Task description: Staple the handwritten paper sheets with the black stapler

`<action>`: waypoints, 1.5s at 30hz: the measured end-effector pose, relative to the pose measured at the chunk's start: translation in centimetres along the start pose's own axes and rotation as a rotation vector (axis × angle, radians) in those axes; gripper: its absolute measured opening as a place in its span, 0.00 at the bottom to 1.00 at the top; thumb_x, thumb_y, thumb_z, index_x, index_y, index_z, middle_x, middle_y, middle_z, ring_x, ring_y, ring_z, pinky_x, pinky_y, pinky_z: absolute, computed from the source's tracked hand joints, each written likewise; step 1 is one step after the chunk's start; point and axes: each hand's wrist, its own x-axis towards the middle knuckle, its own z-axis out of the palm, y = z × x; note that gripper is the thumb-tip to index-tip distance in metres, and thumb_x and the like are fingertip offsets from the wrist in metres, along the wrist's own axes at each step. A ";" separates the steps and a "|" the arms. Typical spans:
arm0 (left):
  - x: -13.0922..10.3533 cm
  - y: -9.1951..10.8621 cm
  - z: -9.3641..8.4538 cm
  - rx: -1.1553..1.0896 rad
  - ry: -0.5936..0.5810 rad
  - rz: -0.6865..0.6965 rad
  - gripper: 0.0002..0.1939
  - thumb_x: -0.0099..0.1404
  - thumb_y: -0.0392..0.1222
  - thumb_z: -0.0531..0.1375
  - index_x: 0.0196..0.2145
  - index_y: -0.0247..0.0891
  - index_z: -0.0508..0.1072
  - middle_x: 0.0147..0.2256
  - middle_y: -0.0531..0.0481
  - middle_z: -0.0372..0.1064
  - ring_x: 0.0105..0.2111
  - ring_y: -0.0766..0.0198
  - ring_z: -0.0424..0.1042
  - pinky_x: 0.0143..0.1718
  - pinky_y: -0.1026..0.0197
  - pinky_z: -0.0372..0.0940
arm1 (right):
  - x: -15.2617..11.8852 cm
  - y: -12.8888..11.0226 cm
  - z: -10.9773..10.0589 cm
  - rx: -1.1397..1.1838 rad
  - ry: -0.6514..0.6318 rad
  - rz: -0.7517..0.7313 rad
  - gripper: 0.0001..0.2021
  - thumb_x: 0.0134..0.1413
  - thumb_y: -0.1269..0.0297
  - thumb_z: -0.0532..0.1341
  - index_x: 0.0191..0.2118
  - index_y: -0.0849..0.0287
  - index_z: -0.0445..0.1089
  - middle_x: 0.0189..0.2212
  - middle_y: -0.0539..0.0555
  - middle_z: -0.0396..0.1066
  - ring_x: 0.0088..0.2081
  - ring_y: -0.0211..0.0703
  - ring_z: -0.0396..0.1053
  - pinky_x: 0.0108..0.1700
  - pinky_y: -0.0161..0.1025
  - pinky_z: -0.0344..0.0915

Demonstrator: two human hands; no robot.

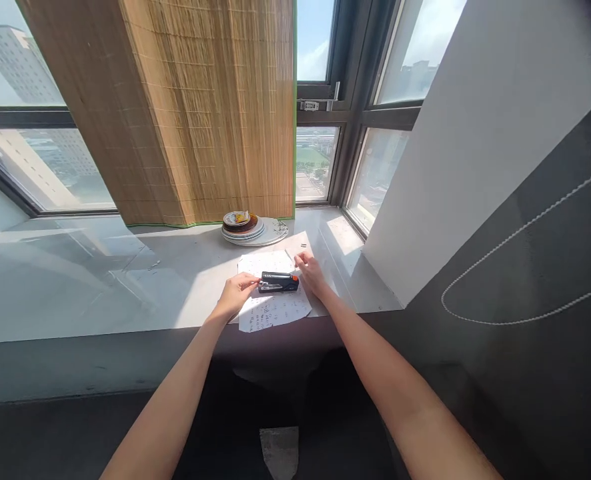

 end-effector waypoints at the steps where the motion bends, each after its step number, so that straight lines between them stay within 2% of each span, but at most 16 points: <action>1: 0.0 0.0 0.0 0.009 -0.013 0.015 0.15 0.69 0.50 0.62 0.42 0.41 0.86 0.44 0.42 0.80 0.44 0.51 0.76 0.48 0.48 0.72 | -0.5 -0.3 0.2 0.033 -0.047 -0.028 0.16 0.70 0.50 0.53 0.39 0.55 0.69 0.36 0.53 0.73 0.39 0.46 0.70 0.41 0.40 0.64; 4: -0.1 0.1 0.1 0.098 -0.011 0.045 0.12 0.69 0.47 0.61 0.40 0.47 0.86 0.43 0.44 0.80 0.47 0.50 0.74 0.51 0.46 0.71 | -1.6 -0.9 0.7 0.050 -0.249 -0.150 0.19 0.62 0.45 0.63 0.47 0.54 0.73 0.43 0.54 0.75 0.44 0.48 0.71 0.42 0.40 0.65; 7: -0.2 -0.1 0.1 0.183 0.013 0.064 0.12 0.70 0.44 0.61 0.40 0.48 0.86 0.42 0.45 0.80 0.48 0.49 0.72 0.53 0.46 0.70 | -2.2 -1.1 0.9 -0.079 -0.355 -0.242 0.17 0.60 0.48 0.67 0.46 0.54 0.75 0.42 0.55 0.76 0.46 0.51 0.70 0.46 0.41 0.64; 11: -0.1 -0.5 0.2 0.242 0.013 0.075 0.12 0.71 0.41 0.60 0.41 0.45 0.85 0.43 0.44 0.79 0.48 0.50 0.71 0.53 0.47 0.69 | -2.2 -1.2 0.9 -0.157 -0.374 -0.242 0.15 0.63 0.49 0.67 0.46 0.55 0.75 0.41 0.55 0.77 0.46 0.51 0.70 0.47 0.41 0.63; 16: -0.5 -0.5 0.1 0.276 0.058 0.039 0.11 0.70 0.44 0.62 0.40 0.46 0.86 0.44 0.43 0.78 0.51 0.48 0.71 0.56 0.45 0.68 | -2.1 -1.0 1.0 -0.180 -0.372 -0.239 0.15 0.63 0.48 0.67 0.42 0.56 0.74 0.38 0.54 0.75 0.44 0.50 0.70 0.45 0.40 0.63; 18: -1.0 -0.4 -0.3 0.234 0.079 -0.031 0.10 0.69 0.46 0.63 0.40 0.47 0.86 0.44 0.44 0.79 0.50 0.48 0.73 0.56 0.46 0.69 | -2.1 -0.9 1.0 -0.157 -0.375 -0.234 0.15 0.63 0.48 0.67 0.41 0.55 0.74 0.38 0.54 0.75 0.43 0.49 0.69 0.43 0.39 0.62; 21: -1.7 -0.1 -1.2 0.112 0.119 -0.220 0.12 0.67 0.50 0.64 0.42 0.45 0.86 0.45 0.44 0.82 0.46 0.51 0.76 0.52 0.48 0.72 | -2.0 -0.8 0.8 -0.095 -0.378 -0.219 0.15 0.62 0.47 0.67 0.39 0.55 0.74 0.37 0.53 0.75 0.42 0.48 0.69 0.42 0.39 0.61; 24: -1.7 0.1 -2.2 -0.026 0.056 -0.285 0.17 0.63 0.50 0.67 0.46 0.40 0.85 0.45 0.43 0.82 0.44 0.52 0.77 0.48 0.50 0.75 | -1.8 -0.6 0.5 0.010 -0.369 -0.175 0.16 0.60 0.46 0.68 0.38 0.55 0.75 0.37 0.52 0.74 0.41 0.49 0.69 0.43 0.40 0.62; 26: -0.9 0.4 -2.7 -0.099 -0.032 -0.240 0.17 0.61 0.48 0.69 0.46 0.39 0.85 0.44 0.43 0.82 0.42 0.53 0.78 0.45 0.51 0.76 | -1.7 -0.5 0.2 0.103 -0.356 -0.143 0.18 0.57 0.44 0.69 0.39 0.55 0.76 0.37 0.52 0.74 0.41 0.49 0.69 0.44 0.41 0.63; 28: 0.4 0.9 -2.6 -0.104 -0.058 -0.137 0.17 0.59 0.46 0.70 0.46 0.41 0.85 0.45 0.43 0.81 0.42 0.54 0.77 0.46 0.51 0.75 | -1.7 -0.4 0.0 0.208 -0.338 -0.131 0.19 0.56 0.44 0.70 0.40 0.55 0.77 0.37 0.53 0.74 0.42 0.50 0.69 0.45 0.42 0.64; 30: 2.1 1.5 -2.0 -0.062 -0.065 0.004 0.19 0.58 0.44 0.71 0.48 0.44 0.85 0.49 0.44 0.79 0.45 0.54 0.75 0.51 0.50 0.73 | -1.8 -0.4 -0.2 0.313 -0.331 -0.132 0.20 0.56 0.43 0.70 0.41 0.55 0.77 0.39 0.53 0.74 0.44 0.51 0.70 0.47 0.44 0.65; 32: 3.6 2.3 -1.1 -0.048 -0.124 0.096 0.22 0.56 0.43 0.71 0.51 0.47 0.83 0.51 0.45 0.78 0.47 0.53 0.74 0.53 0.50 0.71 | -1.9 -0.4 -0.4 0.396 -0.346 -0.133 0.21 0.56 0.43 0.71 0.43 0.55 0.77 0.41 0.55 0.74 0.45 0.52 0.70 0.48 0.46 0.65; 36: 5.2 2.9 0.4 -0.039 -0.223 0.113 0.22 0.58 0.44 0.69 0.52 0.50 0.82 0.51 0.47 0.78 0.49 0.50 0.74 0.51 0.50 0.70 | -2.1 -0.6 -0.9 0.441 -0.336 -0.120 0.21 0.57 0.42 0.71 0.43 0.55 0.75 0.41 0.55 0.74 0.43 0.52 0.70 0.46 0.46 0.66; 39: 5.0 2.1 0.5 0.009 -0.254 0.101 0.22 0.59 0.48 0.69 0.52 0.53 0.81 0.53 0.48 0.78 0.53 0.47 0.73 0.55 0.49 0.69 | -2.2 -0.9 -1.0 0.402 -0.344 -0.126 0.22 0.56 0.42 0.71 0.42 0.56 0.75 0.39 0.55 0.75 0.43 0.52 0.71 0.46 0.45 0.67; 42: 4.2 0.5 0.7 0.174 -0.151 0.055 0.19 0.67 0.52 0.64 0.54 0.52 0.80 0.58 0.47 0.75 0.62 0.46 0.68 0.65 0.46 0.61 | -2.2 -0.9 -0.6 0.315 -0.261 -0.104 0.21 0.58 0.43 0.69 0.43 0.57 0.76 0.41 0.56 0.77 0.44 0.53 0.73 0.48 0.46 0.68; 45: 3.5 -1.0 1.5 0.414 -0.073 -0.022 0.19 0.74 0.52 0.58 0.59 0.50 0.77 0.67 0.45 0.68 0.71 0.45 0.56 0.72 0.39 0.46 | -1.9 0.1 -0.4 0.200 0.067 0.006 0.20 0.62 0.45 0.62 0.45 0.58 0.75 0.40 0.58 0.78 0.41 0.52 0.73 0.43 0.44 0.69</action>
